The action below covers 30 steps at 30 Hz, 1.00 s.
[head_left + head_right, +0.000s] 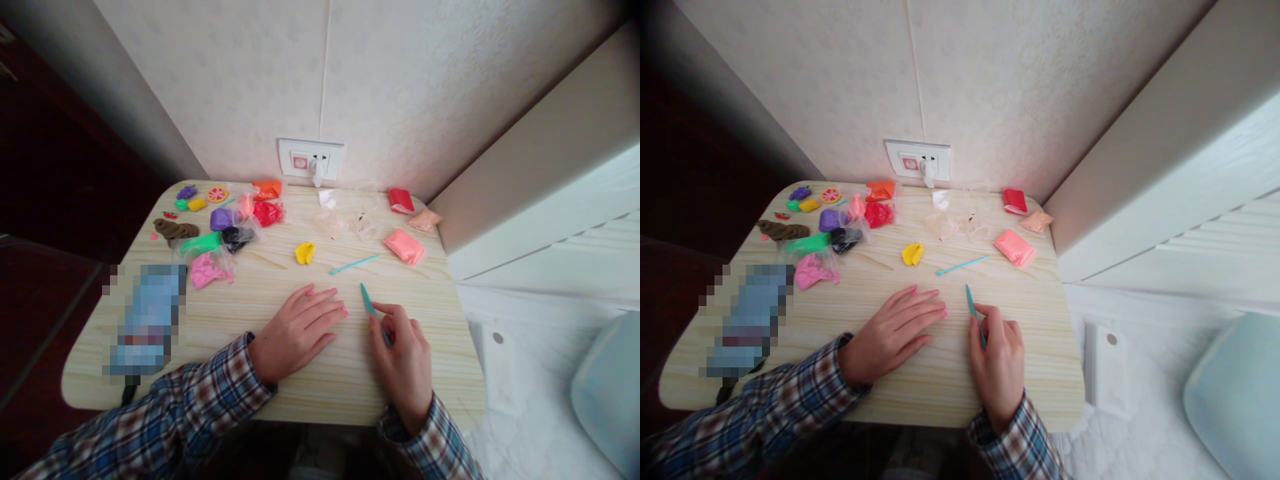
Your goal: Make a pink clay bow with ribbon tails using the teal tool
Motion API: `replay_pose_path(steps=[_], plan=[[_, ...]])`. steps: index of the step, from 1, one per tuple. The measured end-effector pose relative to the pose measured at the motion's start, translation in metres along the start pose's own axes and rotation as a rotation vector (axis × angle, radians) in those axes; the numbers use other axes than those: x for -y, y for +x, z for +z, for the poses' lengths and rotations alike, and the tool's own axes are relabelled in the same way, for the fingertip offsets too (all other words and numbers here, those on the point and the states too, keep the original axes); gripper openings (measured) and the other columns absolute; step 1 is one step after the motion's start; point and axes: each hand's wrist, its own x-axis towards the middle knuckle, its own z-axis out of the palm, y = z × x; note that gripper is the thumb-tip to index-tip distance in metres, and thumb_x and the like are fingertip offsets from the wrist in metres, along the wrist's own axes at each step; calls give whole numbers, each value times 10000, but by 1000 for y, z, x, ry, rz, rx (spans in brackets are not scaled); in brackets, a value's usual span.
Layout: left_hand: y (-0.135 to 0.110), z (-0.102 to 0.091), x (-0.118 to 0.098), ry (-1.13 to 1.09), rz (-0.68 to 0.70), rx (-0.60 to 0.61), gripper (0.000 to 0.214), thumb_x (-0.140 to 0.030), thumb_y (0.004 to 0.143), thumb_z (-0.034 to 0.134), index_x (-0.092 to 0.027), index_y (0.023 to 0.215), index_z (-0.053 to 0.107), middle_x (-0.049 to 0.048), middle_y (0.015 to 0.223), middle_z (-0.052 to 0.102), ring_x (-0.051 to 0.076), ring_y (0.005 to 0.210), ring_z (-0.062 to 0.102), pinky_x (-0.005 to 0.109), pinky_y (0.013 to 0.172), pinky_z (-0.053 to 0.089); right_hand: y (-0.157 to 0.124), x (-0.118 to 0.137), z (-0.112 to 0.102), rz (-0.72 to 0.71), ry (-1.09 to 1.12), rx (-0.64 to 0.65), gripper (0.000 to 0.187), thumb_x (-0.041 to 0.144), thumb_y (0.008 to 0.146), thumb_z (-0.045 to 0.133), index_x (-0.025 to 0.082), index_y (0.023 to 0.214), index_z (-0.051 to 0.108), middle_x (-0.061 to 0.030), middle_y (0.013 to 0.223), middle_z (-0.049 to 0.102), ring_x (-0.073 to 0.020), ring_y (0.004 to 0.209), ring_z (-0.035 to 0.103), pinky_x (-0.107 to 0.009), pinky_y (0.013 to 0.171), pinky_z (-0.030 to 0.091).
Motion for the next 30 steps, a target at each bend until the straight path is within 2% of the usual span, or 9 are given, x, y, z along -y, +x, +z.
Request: replay_pose_path(steps=[2, 5, 9, 11, 14, 16, 22, 25, 30], plan=[[5, -3, 1, -127, -83, -91, 221, -188, 884, 530, -133, 1094, 568, 81, 1096, 658, 203, 1142, 536, 394, 1005, 405, 4, -1, 0, -22, -35, 36, 190, 307, 900, 436, 194, 982, 565, 27, 614, 536, -144, 605, 500, -285, 665, 360], [15, -7, 2, -318, -262, -185, 103, -169, 831, 602, -144, 931, 601, 57, 935, 667, 167, 914, 606, 310, 840, 495, 8, -3, -2, -24, -78, 72, 200, 325, 901, 447, 198, 994, 571, -9, 744, 587, -168, 725, 537, -327, 738, 345], [26, -11, 4, -633, -458, -194, 60, -104, 788, 610, -140, 835, 601, 20, 810, 639, 120, 740, 593, 234, 684, 512, 15, -5, -10, -41, -111, 2, 220, 352, 874, 496, 216, 1022, 585, -59, 969, 600, -236, 938, 521, -402, 816, 308], [28, -12, 5, -815, -527, -161, 99, -124, 777, 621, -137, 873, 600, 19, 807, 622, 124, 750, 594, 222, 643, 522, 21, -2, -15, -55, 35, -2, 211, 354, 864, 521, 231, 1018, 594, -51, 986, 593, -226, 950, 518, -400, 824, 331], [28, -11, 5, -1008, -598, -120, 213, -195, 767, 654, -142, 961, 583, 14, 792, 599, 127, 721, 584, 215, 573, 531, 36, 8, -20, -85, 392, 91, 170, 352, 855, 548, 239, 963, 613, -34, 951, 589, -191, 938, 530, -364, 833, 395], [27, -11, 5, -1070, -622, -108, 271, -220, 763, 666, -144, 1004, 568, 7, 764, 590, 123, 696, 575, 217, 559, 532, 46, 16, -19, -102, 518, 174, 151, 358, 852, 556, 244, 918, 630, -27, 934, 587, -182, 932, 539, -359, 843, 408], [25, -11, 8, -1165, -637, -105, 317, -191, 753, 673, -139, 1036, 539, 5, 766, 600, 118, 711, 589, 235, 624, 543, 59, 24, -9, -152, 675, 356, 103, 334, 815, 615, 235, 838, 628, -16, 893, 598, -169, 895, 559, -346, 831, 433], [25, -13, 9, -1192, -657, -100, 328, -205, 751, 675, -143, 1037, 528, 3, 764, 601, 119, 698, 591, 238, 613, 542, 59, 23, -6, -169, 719, 375, 106, 332, 825, 601, 230, 844, 624, -19, 879, 601, -168, 887, 560, -341, 820, 442], [26, -14, 7, -1101, -628, -110, 313, -215, 765, 655, -146, 1044, 530, 4, 759, 596, 124, 699, 591, 245, 636, 528, 56, 26, -3, -128, 688, 319, 133, 333, 814, 611, 211, 765, 592, -14, 809, 581, -164, 812, 547, -325, 751, 435]])
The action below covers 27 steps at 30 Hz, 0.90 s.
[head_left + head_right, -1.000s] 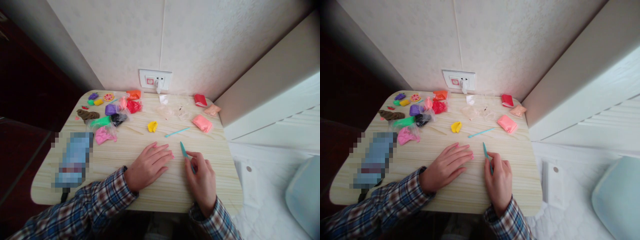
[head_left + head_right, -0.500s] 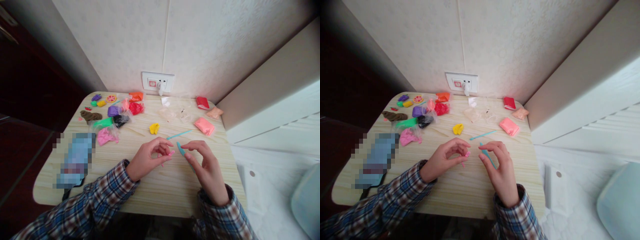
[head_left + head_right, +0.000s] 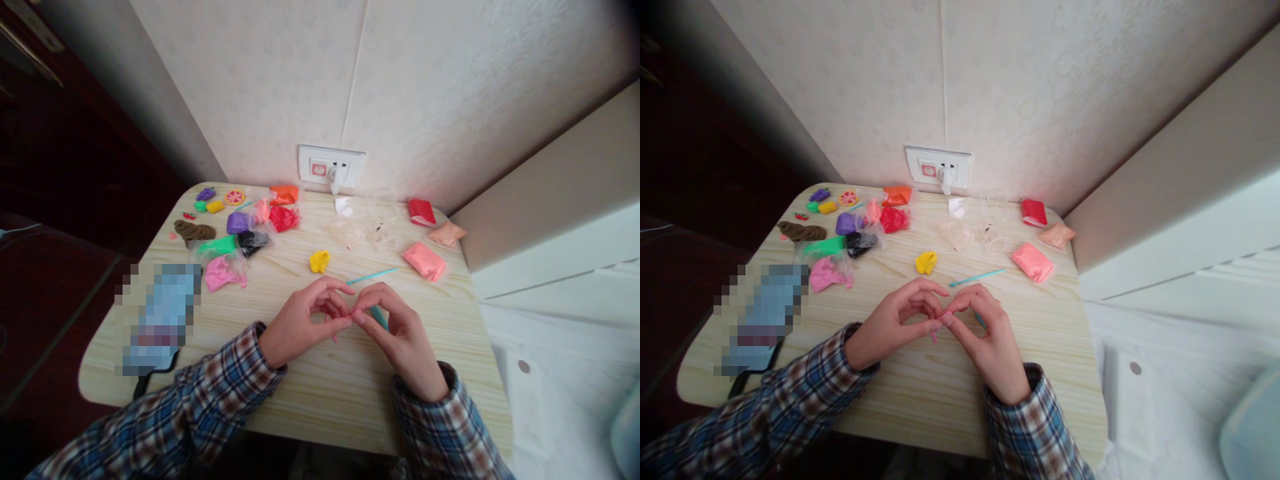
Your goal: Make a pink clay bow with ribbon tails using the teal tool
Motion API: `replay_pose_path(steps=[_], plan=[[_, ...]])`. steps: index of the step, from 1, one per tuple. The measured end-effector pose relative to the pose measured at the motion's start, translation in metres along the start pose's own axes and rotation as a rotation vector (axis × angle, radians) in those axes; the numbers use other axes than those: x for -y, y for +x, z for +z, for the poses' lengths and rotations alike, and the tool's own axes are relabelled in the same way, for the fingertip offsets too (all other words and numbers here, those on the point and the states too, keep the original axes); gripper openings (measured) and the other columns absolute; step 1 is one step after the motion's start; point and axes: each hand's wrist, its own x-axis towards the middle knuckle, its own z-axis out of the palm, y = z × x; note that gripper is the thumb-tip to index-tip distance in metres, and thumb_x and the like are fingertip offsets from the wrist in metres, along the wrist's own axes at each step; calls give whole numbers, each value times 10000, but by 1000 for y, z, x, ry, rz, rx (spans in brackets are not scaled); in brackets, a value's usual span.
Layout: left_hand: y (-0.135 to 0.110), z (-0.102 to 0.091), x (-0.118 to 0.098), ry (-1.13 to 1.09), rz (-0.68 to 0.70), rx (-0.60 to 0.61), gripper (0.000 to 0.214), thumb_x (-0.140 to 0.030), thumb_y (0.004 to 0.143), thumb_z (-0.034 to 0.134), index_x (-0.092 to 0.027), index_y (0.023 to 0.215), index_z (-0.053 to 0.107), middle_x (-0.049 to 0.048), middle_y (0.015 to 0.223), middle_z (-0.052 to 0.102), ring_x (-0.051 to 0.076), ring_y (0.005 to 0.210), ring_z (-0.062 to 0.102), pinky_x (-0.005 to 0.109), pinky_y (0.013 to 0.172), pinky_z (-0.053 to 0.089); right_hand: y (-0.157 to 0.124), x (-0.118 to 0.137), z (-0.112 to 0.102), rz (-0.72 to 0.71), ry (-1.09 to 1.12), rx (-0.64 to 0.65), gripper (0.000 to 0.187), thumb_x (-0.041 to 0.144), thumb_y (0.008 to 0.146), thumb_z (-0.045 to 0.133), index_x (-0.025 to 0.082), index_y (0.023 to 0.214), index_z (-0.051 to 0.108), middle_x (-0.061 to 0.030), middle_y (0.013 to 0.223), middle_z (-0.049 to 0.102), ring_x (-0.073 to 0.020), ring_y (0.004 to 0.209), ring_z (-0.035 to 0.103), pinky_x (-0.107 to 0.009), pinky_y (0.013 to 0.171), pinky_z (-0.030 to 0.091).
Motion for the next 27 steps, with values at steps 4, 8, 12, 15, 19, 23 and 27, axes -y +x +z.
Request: replay_pose_path(steps=[4, 8, 12, 15, 19, 23, 27], plan=[[-1, 2, 0, 112, 57, -22, 313, -186, 759, 653, -147, 1039, 519, -6, 750, 598, 122, 699, 593, 255, 681, 518, -2, 0, 4, 9, 2, -57, 168, 321, 820, 604, 208, 704, 559, 7, 755, 543, -146, 761, 518, -306, 708, 406], [-2, 5, -1, 281, 169, -87, 263, -145, 740, 671, -148, 959, 525, -10, 769, 604, 112, 713, 598, 239, 708, 511, -3, -2, 6, 12, -5, -84, 179, 323, 825, 600, 209, 690, 572, 14, 734, 537, -141, 745, 515, -298, 697, 399], [-4, 5, -5, 431, 272, -138, 83, -132, 785, 623, -147, 853, 577, 4, 780, 630, 109, 696, 600, 216, 658, 500, -3, -2, 5, -6, -33, -80, 154, 345, 831, 588, 212, 757, 610, -9, 771, 588, -160, 774, 546, -318, 716, 426], [-3, 3, -6, 464, 333, -143, 60, -132, 797, 618, -139, 855, 630, 21, 801, 653, 113, 715, 605, 212, 666, 497, -5, -3, 5, -33, -92, -56, 145, 359, 838, 575, 225, 853, 629, -25, 833, 619, -179, 833, 559, -343, 751, 434], [-2, 1, -7, 437, 349, -118, 79, -133, 804, 617, -134, 865, 667, 36, 815, 672, 118, 734, 614, 212, 678, 502, -8, -5, 3, -85, -203, -97, 162, 344, 830, 586, 235, 948, 608, -28, 885, 628, -181, 831, 556, -358, 760, 426], [-2, 1, -7, 404, 328, -117, 84, -149, 804, 621, -136, 859, 684, 42, 810, 675, 122, 729, 615, 217, 670, 515, -11, -5, 1, -201, -326, -146, 168, 318, 822, 597, 233, 967, 593, -32, 898, 644, -192, 849, 572, -377, 780, 407], [-3, 1, -6, 298, 270, -115, 84, -183, 796, 636, -121, 838, 675, 43, 801, 662, 116, 691, 608, 203, 612, 531, -12, -4, -1, -306, -464, -154, 109, 266, 834, 589, 244, 940, 597, -13, 861, 642, -186, 843, 582, -379, 800, 356]])
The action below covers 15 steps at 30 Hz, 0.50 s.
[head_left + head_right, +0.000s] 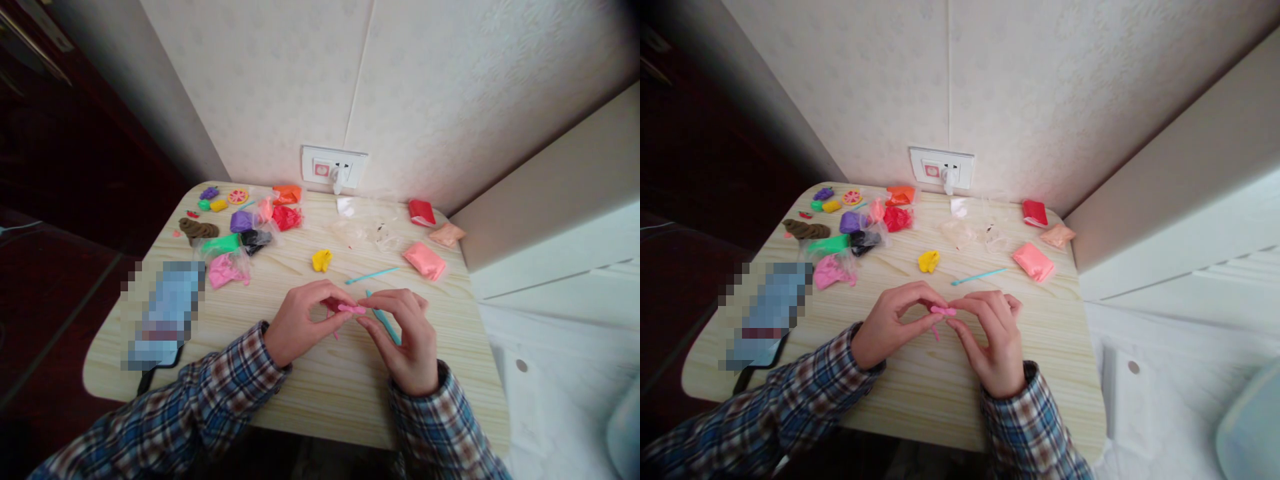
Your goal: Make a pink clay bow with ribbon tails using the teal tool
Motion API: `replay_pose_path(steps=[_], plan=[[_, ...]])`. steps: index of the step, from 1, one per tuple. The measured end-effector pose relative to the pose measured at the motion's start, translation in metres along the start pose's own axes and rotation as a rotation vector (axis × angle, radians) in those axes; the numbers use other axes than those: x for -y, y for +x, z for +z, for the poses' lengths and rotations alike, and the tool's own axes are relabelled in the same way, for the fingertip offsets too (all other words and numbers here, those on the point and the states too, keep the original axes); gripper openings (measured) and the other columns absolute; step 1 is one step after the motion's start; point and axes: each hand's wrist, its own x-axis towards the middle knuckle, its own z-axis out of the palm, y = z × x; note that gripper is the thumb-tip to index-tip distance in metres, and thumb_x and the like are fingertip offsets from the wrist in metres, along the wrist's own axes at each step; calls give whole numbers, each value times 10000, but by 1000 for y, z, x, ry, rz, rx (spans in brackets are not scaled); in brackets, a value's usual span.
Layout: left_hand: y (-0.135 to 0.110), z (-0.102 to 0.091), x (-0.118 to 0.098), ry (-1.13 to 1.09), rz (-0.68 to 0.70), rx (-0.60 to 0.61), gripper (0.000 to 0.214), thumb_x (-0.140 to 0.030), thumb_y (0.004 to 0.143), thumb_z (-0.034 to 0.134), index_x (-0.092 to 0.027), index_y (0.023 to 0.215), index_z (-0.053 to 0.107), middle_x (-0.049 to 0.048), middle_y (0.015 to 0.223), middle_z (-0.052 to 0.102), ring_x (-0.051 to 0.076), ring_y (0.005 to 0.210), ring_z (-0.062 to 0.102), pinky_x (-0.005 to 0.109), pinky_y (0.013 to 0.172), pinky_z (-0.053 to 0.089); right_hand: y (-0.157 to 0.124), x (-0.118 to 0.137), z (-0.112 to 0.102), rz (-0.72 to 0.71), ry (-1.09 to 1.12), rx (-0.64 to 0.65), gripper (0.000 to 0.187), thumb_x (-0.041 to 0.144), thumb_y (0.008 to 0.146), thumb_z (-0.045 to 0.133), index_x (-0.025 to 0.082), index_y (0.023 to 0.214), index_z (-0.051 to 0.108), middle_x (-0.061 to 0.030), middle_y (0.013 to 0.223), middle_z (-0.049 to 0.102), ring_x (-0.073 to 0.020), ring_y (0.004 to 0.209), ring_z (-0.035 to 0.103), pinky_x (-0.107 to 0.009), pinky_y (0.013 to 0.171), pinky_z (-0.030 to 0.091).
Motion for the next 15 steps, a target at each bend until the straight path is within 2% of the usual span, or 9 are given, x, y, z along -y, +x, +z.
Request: replay_pose_path(steps=[5, 15], plan=[[-1, 1, 3, -137, -111, 23, 140, -241, 793, 640, -112, 840, 664, 56, 823, 643, 128, 684, 599, 209, 539, 541, 0, 0, -1, -25, -29, -18, 71, 243, 845, 575, 245, 912, 597, -8, 825, 632, -177, 811, 576, -373, 778, 336], [-1, 1, 5, -242, -192, 46, 132, -232, 772, 646, -125, 846, 666, 51, 823, 657, 140, 719, 609, 225, 584, 545, 0, 0, -1, -34, -40, -48, 53, 237, 831, 591, 248, 879, 610, 3, 805, 639, -171, 786, 579, -364, 772, 326]])
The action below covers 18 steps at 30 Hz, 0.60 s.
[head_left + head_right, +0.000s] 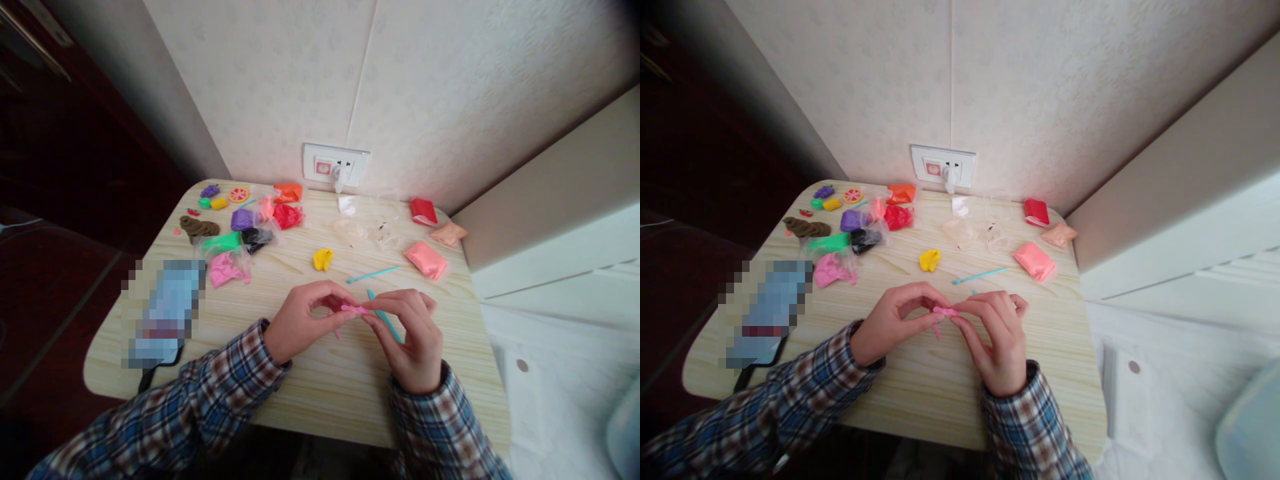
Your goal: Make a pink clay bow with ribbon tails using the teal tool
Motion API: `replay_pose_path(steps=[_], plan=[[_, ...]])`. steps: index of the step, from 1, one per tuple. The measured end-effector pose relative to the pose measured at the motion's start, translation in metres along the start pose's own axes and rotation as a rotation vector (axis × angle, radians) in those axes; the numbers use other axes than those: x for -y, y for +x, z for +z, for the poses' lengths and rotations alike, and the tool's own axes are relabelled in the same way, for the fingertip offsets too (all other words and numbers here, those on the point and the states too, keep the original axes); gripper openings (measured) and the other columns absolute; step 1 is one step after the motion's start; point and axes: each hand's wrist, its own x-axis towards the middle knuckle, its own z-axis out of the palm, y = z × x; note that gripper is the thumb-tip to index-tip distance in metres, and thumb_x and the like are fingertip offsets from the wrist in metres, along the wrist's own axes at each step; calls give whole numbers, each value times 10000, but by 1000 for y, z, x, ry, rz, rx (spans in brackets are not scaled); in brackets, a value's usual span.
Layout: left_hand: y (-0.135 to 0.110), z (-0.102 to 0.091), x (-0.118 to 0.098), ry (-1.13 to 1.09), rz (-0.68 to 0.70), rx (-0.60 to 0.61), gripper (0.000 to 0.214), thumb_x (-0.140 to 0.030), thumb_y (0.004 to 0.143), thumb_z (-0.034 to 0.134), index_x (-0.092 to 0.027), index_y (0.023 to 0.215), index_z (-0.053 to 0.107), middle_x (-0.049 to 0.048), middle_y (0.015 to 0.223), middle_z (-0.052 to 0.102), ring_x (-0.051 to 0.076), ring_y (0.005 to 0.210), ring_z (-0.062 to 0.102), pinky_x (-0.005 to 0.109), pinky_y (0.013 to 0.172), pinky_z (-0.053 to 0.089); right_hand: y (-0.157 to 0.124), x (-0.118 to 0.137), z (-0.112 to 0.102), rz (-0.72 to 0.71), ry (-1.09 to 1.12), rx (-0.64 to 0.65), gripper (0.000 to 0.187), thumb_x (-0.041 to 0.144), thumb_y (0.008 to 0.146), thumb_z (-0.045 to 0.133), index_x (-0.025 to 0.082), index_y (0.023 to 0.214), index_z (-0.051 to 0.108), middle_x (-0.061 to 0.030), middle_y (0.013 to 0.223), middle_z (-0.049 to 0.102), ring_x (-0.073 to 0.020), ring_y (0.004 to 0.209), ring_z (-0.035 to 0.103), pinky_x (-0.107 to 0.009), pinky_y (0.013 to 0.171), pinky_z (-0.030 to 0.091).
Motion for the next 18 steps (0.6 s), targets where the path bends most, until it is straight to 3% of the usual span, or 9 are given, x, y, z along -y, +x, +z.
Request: replay_pose_path(steps=[6, 18], plan=[[1, -1, 0, -59, -49, -15, 116, -222, 760, 651, -126, 825, 656, 40, 807, 654, 143, 726, 611, 229, 583, 550, 0, 0, 0, -19, 1, 35, 101, 266, 830, 599, 248, 929, 593, -6, 840, 632, -180, 812, 572, -368, 785, 320], [-1, -1, -1, -34, -4, -9, 93, -190, 772, 643, -121, 833, 658, 37, 795, 629, 141, 730, 586, 225, 562, 554, 1, 1, 1, -7, -11, 17, 73, 240, 824, 601, 243, 897, 596, 3, 818, 630, -170, 795, 571, -364, 782, 319]])
